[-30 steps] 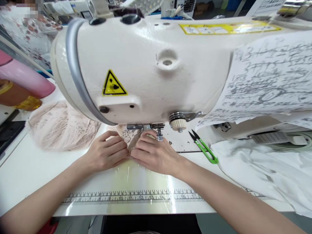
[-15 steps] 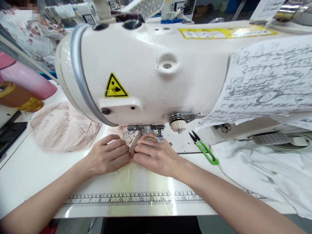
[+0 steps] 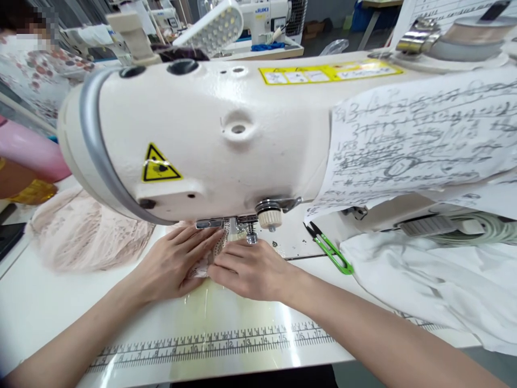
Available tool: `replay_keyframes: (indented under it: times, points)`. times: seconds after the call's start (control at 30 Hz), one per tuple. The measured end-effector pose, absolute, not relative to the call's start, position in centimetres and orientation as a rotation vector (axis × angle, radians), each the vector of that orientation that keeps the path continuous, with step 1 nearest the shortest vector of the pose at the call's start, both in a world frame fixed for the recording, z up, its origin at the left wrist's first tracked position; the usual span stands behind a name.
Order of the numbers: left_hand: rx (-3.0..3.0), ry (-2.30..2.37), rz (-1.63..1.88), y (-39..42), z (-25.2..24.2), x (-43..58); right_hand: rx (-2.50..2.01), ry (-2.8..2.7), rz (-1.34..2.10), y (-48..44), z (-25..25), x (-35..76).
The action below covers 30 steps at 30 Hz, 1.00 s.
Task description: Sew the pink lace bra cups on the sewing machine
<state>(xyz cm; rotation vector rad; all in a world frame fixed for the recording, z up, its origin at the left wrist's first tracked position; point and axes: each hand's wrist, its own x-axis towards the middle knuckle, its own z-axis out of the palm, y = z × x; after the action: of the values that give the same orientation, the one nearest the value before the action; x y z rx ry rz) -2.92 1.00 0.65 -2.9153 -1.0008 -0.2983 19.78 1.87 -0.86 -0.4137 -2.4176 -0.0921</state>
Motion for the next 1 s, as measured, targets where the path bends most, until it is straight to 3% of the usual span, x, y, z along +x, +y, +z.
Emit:
replay_keyframes:
  times: [1.0]
  points:
    - [-2.836, -1.104, -0.245, 0.96, 0.68, -2.06, -0.473, -2.377, -0.272, 2.09, -1.32, 20.06]
